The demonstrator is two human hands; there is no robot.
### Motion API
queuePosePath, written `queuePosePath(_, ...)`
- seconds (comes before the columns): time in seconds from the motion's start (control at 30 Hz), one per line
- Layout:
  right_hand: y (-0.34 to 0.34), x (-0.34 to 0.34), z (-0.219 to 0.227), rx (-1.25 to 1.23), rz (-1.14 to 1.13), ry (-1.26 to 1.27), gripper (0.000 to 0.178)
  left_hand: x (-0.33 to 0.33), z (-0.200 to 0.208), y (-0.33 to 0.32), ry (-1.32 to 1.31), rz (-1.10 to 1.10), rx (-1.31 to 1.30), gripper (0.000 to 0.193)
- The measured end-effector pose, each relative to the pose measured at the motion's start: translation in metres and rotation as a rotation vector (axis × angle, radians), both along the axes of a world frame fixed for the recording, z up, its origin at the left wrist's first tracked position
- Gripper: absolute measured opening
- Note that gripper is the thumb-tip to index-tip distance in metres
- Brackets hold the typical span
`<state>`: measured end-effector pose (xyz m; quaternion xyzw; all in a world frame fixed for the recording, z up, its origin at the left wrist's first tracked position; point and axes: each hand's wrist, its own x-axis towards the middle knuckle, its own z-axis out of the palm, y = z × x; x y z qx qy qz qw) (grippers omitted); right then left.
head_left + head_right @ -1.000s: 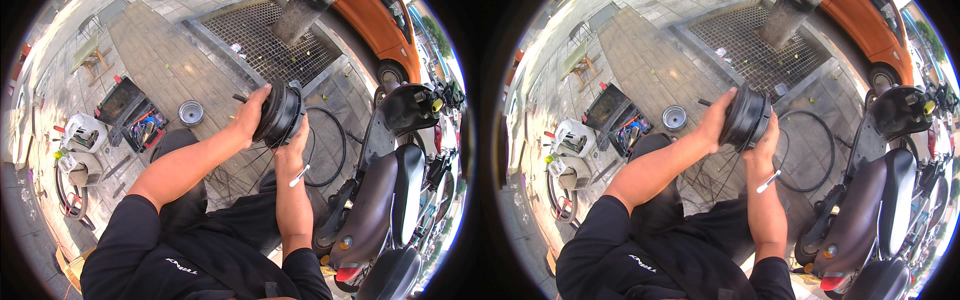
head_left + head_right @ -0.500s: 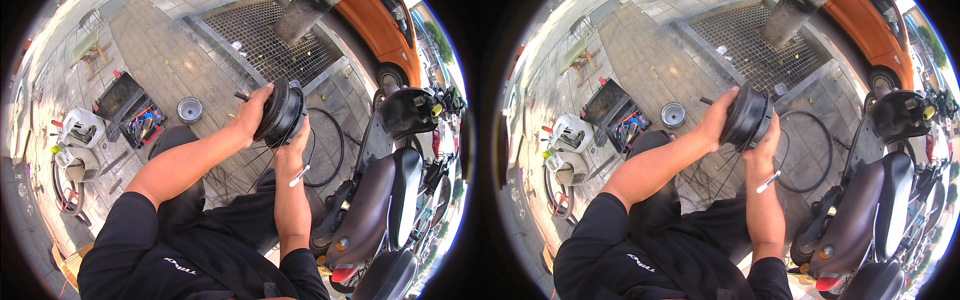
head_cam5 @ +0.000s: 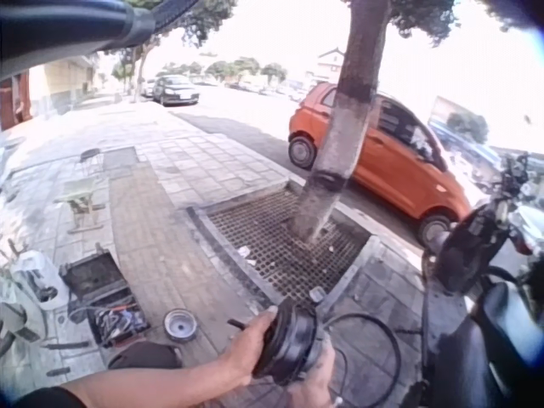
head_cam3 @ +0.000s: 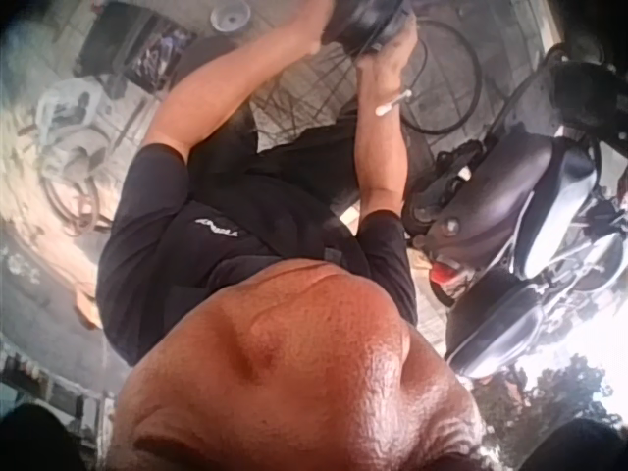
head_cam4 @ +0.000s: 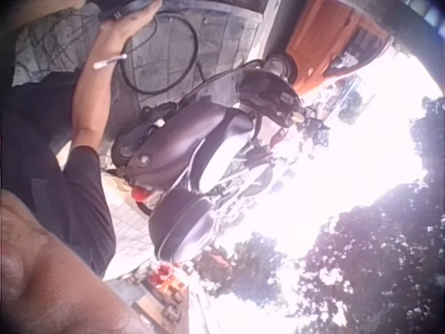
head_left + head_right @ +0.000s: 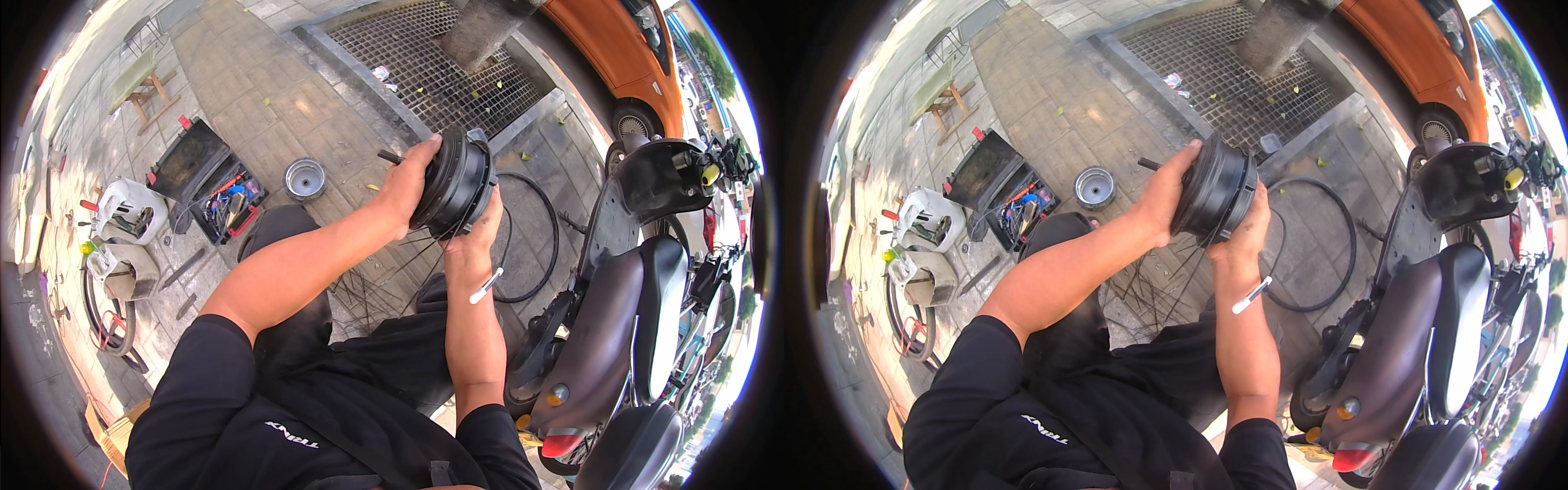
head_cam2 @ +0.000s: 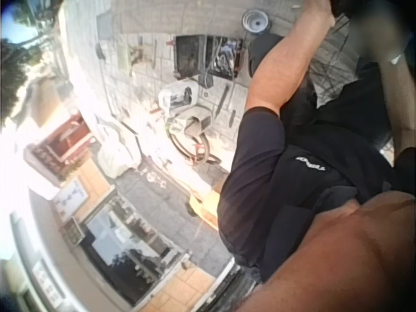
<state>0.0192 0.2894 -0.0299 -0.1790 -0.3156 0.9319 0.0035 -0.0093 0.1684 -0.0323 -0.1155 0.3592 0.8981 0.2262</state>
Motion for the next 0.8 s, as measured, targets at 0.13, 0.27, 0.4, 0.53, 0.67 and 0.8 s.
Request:
queuePosePath(0.13,-0.002,0.001,0.005,-0.026,0.006,0.032,0.047,0.005,0.017,0.000,-0.015,-0.009,0.027,0.052)
queuePosePath(0.27,0.000,0.000,0.004,-0.010,0.018,0.096,0.046,0.007,0.025,-0.002,0.002,-0.012,0.029,0.050)
queuePosePath(0.4,-0.005,0.003,0.017,0.050,-0.007,0.050,0.044,0.006,0.024,-0.004,-0.013,-0.022,0.021,0.051)
queuePosePath(0.53,-0.004,0.000,0.010,0.024,-0.040,0.032,0.041,0.005,0.022,-0.003,-0.024,-0.023,0.017,0.051)
queuePosePath(0.67,0.001,-0.002,0.001,0.000,0.003,0.113,0.037,0.006,0.025,-0.003,-0.009,-0.030,0.030,0.050)
queuePosePath(0.8,0.002,-0.003,0.003,-0.004,-0.018,0.088,0.034,0.007,0.025,-0.006,0.042,-0.041,0.074,0.048)
